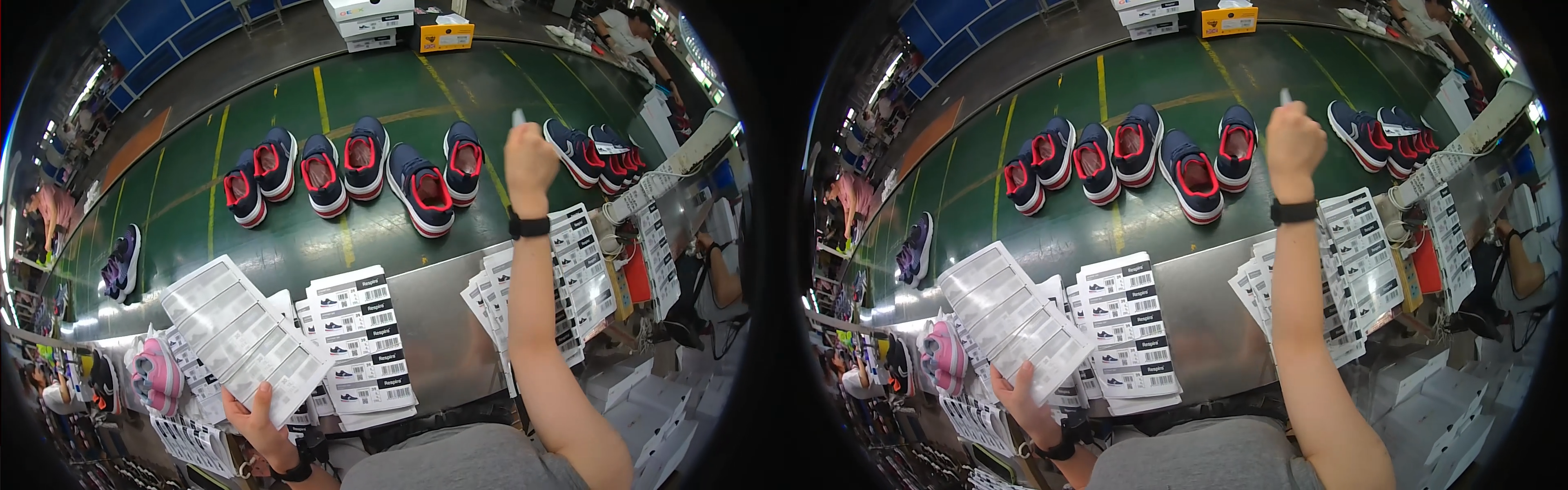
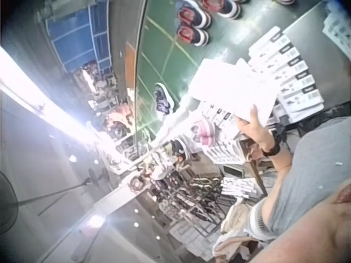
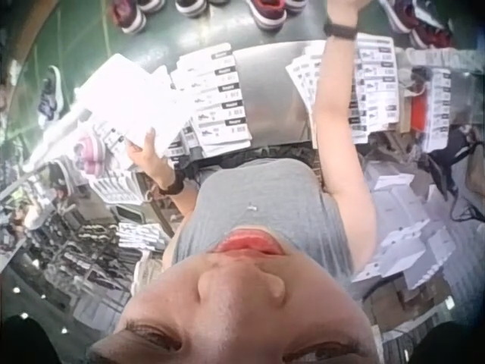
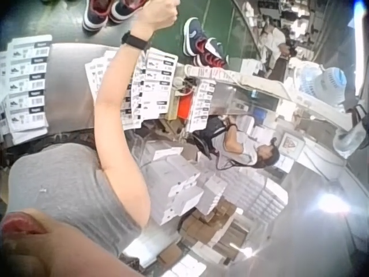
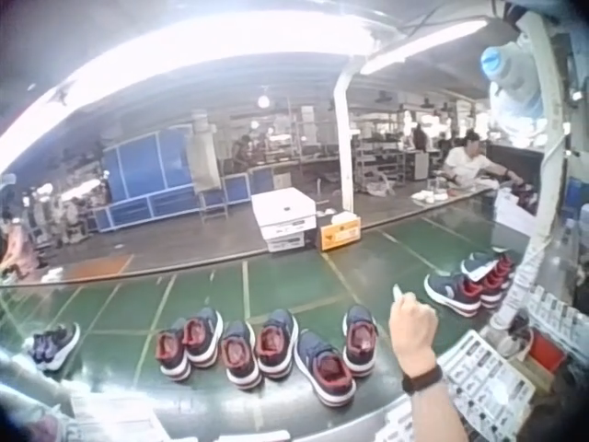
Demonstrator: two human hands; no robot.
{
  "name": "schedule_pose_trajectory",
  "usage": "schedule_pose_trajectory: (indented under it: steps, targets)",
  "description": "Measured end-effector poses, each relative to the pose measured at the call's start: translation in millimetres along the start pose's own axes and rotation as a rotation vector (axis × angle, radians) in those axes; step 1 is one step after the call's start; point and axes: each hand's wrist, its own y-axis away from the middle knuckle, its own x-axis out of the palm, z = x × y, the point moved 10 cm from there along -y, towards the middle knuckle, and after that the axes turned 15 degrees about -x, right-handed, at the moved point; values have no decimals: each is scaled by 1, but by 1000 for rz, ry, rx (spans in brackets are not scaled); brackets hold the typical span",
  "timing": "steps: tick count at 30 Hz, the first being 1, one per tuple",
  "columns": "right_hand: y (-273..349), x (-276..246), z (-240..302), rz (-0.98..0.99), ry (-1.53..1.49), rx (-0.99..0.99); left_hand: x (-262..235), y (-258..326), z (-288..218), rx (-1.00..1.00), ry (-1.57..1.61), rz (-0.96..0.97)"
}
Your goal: Sorting and matching shoe labels to corresponding footwear in a manufacturing plant.
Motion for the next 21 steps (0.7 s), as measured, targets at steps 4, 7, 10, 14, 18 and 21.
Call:
schedule_pose_trajectory:
  steps: [4,7,10,14,18,21]
  targets:
    - [31,81,71,333,-455,-395,-3,5,-6,31,49,-74]
    - [40,10,122,378,-803,-279,13,17,-24,167,-83,-72]
    - [107,-68,204,843,-1879,-199,94,54,-42,722,-723,-79]
    - [146,-101,221,984,-1825,76,161,98,-40,754,-727,499]
    - [139,-143,190,795,-2077,119,106,73,-66,663,-440,159]
    - [134,-161,170,481,-1638,-80,113,58,-24,138,-215,532]
